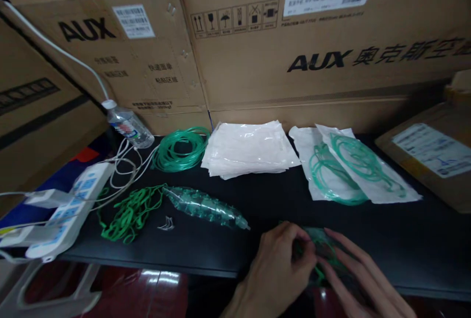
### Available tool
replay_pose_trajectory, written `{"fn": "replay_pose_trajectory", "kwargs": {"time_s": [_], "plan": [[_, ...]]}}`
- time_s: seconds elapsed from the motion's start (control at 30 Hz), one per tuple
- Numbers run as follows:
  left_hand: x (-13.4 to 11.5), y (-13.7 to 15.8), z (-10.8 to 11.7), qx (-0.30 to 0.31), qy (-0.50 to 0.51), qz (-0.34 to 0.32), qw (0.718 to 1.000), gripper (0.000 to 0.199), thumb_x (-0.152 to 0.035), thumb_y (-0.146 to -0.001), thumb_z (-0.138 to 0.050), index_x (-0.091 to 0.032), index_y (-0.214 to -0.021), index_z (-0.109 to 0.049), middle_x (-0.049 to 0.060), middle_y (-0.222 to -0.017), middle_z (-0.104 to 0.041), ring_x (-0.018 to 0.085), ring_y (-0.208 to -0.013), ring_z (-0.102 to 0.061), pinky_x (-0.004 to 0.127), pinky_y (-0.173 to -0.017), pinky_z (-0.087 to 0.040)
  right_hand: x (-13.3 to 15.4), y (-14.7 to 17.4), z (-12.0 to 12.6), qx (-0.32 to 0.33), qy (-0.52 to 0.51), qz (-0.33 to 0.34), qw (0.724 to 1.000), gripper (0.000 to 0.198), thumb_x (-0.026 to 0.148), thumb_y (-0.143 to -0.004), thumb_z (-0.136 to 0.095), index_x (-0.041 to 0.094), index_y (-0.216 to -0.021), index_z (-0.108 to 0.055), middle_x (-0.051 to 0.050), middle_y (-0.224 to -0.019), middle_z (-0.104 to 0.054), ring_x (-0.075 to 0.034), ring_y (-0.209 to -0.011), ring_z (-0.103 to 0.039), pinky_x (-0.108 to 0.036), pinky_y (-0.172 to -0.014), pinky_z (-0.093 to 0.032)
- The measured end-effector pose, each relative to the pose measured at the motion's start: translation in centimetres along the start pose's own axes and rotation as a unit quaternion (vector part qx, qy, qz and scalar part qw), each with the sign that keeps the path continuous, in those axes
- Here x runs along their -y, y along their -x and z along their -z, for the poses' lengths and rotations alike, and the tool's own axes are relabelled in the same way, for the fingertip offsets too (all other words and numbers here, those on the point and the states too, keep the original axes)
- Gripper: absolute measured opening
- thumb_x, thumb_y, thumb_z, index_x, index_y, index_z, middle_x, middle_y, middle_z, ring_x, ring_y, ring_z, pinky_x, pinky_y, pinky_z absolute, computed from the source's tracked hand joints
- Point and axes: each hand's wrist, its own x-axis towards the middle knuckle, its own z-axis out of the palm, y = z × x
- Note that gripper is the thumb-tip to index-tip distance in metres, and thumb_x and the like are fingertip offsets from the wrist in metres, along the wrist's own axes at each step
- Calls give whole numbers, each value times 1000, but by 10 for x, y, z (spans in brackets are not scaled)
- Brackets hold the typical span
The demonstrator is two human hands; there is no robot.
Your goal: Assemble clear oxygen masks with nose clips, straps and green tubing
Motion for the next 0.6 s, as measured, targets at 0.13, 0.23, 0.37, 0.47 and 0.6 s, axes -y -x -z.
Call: {"fn": "replay_pose_trajectory", "kwargs": {"time_s": [0.13,0.23,0.37,0.47,0.6], "plan": [[3,1,3,15,6,-24,1000,10,-19,-95,-59,-20,-94,-69,1,-89,-70,16,-78,-65,27,-74,-49,4,-3,-2,6,27,20,999,43,9,-97,-55,30,-133,-69,-4,-136,-71,-28,-120,-71,-37,-96,-65],[3,0,2,20,-7,-28,999,10,-18,-97,-58,-20,-96,-68,2,-93,-70,17,-82,-66,28,-76,-49,3,-1,-2,25,62,45,997,44,4,-98,-51,25,-132,-69,-6,-133,-73,-29,-125,-68,-37,-98,-64],[2,0,1,19,-46,-31,998,11,-19,-98,-58,-19,-98,-69,4,-96,-69,18,-80,-66,29,-76,-50,2,-2,-3,18,78,43,996,40,5,-99,-50,21,-129,-70,-8,-129,-75,-27,-123,-70,-37,-98,-64],[1,2,0,20,-64,-42,997,14,-21,-102,-55,-20,-100,-68,4,-98,-68,18,-83,-66,30,-79,-50,2,-4,-7,0,77,30,997,39,5,-99,-50,24,-125,-73,-5,-125,-77,-26,-117,-73,-36,-95,-64],[1,4,-1,27,-57,-49,997,12,-16,-98,-55,-21,-93,-63,2,-94,-65,17,-83,-64,29,-78,-48,5,-4,-12,-26,39,-39,998,33,13,-99,-57,27,-125,-72,-4,-122,-77,-25,-110,-75,-35,-92,-64]]}}
